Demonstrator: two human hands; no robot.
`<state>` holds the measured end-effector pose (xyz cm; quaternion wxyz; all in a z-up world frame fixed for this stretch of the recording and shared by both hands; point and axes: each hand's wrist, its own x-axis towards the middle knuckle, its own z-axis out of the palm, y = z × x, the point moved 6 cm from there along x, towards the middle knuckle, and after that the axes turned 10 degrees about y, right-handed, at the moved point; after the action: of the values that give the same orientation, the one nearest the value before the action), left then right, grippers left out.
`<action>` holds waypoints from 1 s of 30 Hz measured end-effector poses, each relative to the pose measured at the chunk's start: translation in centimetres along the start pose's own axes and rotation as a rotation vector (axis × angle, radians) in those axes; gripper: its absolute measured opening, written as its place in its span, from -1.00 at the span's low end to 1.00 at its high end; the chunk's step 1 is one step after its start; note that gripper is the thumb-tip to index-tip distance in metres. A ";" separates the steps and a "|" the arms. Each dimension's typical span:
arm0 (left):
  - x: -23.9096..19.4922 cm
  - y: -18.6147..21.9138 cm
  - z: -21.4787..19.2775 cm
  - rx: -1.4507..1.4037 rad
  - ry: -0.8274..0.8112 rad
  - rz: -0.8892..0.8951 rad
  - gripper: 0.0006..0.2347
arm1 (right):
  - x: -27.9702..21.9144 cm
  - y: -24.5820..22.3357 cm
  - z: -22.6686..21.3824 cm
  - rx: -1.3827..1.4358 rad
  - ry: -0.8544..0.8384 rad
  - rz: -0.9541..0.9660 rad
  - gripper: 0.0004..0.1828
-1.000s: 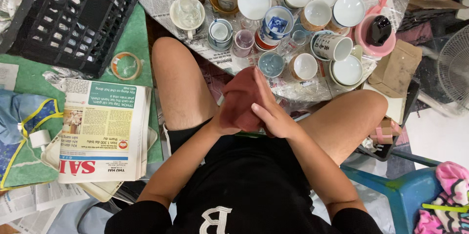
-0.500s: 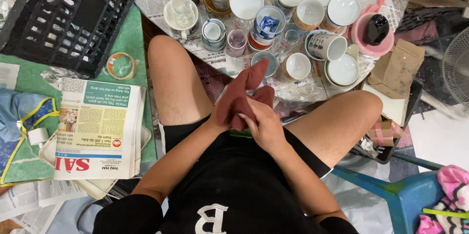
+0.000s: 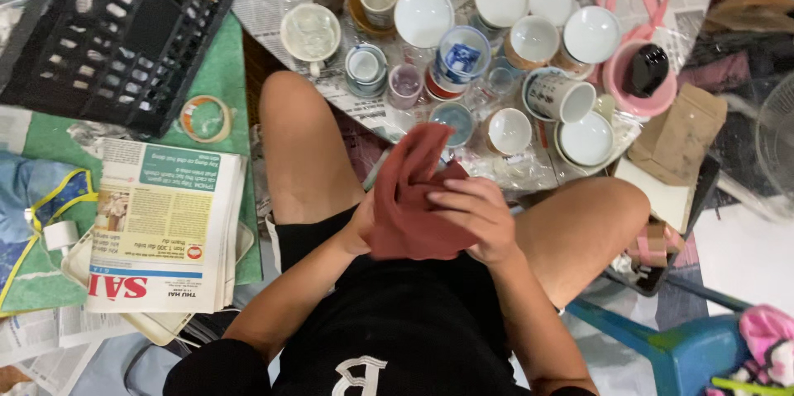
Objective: The person sits cross-legged and wipes various ceramic cups and bowls with a reddish-brown cloth. They handle items one at a time, wiping the exterior and interior surfaces, then placing them back on the table among other ceramics.
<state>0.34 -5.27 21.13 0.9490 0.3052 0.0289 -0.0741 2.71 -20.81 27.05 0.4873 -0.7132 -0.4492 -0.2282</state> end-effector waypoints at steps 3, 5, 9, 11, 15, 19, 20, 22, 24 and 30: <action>-1.1 0.5 -1.6 -0.054 -0.201 0.046 -0.08 | 0.0 2.7 -1.2 0.239 0.203 0.161 -0.55; -1.6 0.6 -3.9 -0.039 -0.137 0.087 -0.05 | -1.9 5.5 -1.8 0.315 0.340 0.399 -0.55; -0.9 1.3 -8.2 -0.062 -0.102 0.142 -0.02 | -10.2 11.7 -1.2 0.191 0.554 1.063 -0.64; -0.5 1.9 -9.3 -0.423 -0.138 0.101 -0.10 | -13.4 14.5 0.4 0.315 0.675 1.237 -0.63; 1.2 3.7 -12.6 -0.448 0.262 0.066 -0.32 | -15.3 16.1 4.2 0.602 0.458 1.211 -0.64; 1.2 6.6 -13.1 -0.392 0.266 0.116 -0.31 | -15.2 13.9 8.1 0.636 -0.307 1.028 -0.66; 1.2 7.2 -13.1 -0.386 0.219 0.137 -0.31 | -15.4 14.0 8.0 0.636 -0.311 1.049 -0.66; 1.7 7.9 -14.7 -0.372 0.292 0.130 -0.33 | -15.8 14.3 8.0 0.639 -0.289 1.082 -0.66; 2.4 8.5 -17.8 -0.352 0.529 0.076 -0.38 | -16.5 15.7 6.6 0.647 0.147 1.215 -0.66; 7.5 16.9 -24.3 -0.065 0.513 0.264 -0.56 | -17.8 16.0 8.0 0.829 0.542 1.237 -0.64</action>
<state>10.16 21.52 10.34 0.9214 0.2843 0.2303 0.1308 6.88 -22.99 2.20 0.8441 -0.5133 0.1147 0.1044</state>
